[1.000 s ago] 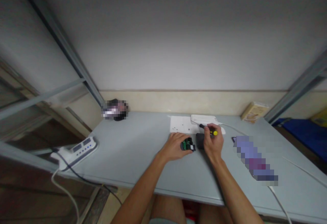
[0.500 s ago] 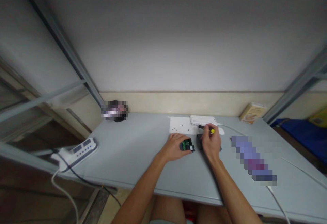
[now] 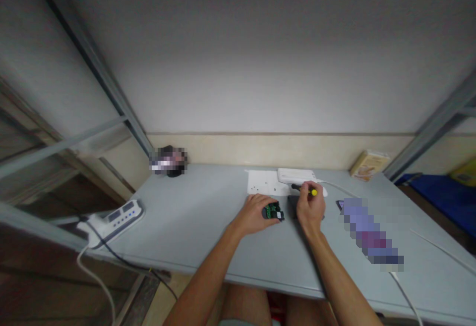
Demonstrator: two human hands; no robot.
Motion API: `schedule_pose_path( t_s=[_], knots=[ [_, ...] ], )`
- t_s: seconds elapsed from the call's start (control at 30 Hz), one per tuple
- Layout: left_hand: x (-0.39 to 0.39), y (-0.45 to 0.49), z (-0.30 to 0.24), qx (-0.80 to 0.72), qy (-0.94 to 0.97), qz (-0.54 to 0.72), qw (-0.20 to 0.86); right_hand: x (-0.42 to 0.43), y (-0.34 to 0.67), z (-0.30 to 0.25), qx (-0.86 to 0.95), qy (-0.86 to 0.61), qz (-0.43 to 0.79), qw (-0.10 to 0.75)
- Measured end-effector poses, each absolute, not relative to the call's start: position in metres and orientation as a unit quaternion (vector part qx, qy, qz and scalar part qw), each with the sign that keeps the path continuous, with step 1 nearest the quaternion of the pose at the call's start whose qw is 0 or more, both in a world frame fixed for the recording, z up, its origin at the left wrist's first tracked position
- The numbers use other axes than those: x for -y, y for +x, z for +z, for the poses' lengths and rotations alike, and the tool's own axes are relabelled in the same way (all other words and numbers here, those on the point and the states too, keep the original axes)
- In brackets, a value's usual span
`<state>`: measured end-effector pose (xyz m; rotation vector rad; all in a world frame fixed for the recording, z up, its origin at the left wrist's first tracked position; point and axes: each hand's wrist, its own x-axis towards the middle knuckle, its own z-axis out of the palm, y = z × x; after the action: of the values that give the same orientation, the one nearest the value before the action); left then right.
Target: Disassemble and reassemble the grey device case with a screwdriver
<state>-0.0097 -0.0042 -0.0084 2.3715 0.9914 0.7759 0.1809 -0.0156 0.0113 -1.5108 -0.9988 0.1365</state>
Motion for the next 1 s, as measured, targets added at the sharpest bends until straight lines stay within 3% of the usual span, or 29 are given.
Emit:
schedule_pose_path(
  t_s=[1.0],
  knots=[
    [0.0039, -0.0101, -0.0096, -0.36, 0.856, 0.289, 0.231, 0.0133, 0.1845, 0.0089, 0.403, -0.667, 0.07, 0.623]
  ],
)
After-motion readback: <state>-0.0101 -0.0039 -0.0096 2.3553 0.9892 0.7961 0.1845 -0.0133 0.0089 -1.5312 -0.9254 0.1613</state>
